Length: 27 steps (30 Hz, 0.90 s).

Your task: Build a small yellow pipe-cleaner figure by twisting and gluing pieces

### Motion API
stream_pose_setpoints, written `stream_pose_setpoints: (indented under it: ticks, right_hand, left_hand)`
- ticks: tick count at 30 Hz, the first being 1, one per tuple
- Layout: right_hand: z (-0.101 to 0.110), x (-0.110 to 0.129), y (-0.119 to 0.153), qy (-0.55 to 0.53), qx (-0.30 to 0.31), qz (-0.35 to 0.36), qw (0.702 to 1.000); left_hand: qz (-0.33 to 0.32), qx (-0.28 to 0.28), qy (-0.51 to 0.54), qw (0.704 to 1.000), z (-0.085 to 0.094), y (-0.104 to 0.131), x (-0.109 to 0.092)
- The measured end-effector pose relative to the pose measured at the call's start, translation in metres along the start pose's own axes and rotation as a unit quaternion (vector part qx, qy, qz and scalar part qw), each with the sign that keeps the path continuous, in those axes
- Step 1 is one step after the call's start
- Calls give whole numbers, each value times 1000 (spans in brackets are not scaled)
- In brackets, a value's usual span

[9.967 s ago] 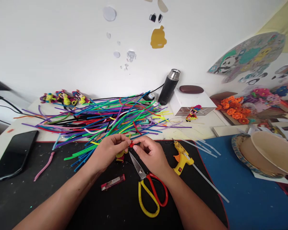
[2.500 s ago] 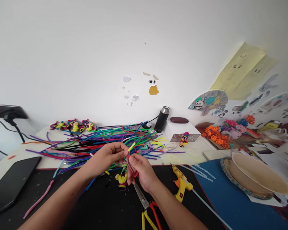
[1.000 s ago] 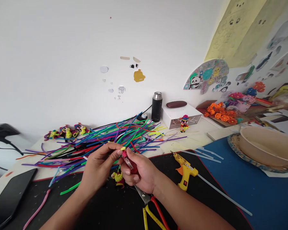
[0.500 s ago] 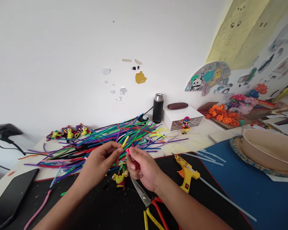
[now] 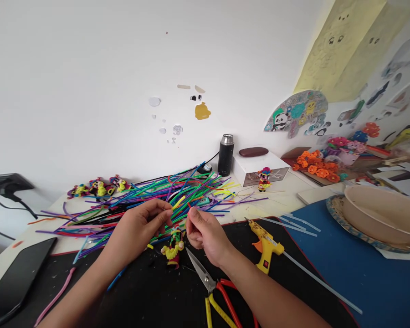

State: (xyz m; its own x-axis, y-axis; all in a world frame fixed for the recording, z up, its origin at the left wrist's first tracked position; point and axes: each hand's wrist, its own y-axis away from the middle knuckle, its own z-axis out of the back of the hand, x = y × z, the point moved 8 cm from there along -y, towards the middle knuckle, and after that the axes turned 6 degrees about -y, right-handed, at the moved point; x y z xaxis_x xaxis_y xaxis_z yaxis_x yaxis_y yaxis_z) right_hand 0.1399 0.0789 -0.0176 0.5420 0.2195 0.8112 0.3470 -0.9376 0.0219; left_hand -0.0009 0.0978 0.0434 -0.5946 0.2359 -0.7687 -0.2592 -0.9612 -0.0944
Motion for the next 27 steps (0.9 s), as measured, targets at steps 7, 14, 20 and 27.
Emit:
stream_pose_setpoints:
  ticks: [7,14,20,27]
  right_hand:
    - [6,-2,-2,38,-45,7,998]
    - [20,-5,-5,114,-81,36,989]
    - [30,-9,-6,170,-105,54,978]
    - [31,-3,-6,222,-117,94,963]
  left_hand:
    - [-13,19,-25,999,-7,3,-7]
    - [-6,52,59,997,-13,2,3]
    - [37,41,64,996,-9,2,0]
    - [123,96,140,978,-17,7,-7]
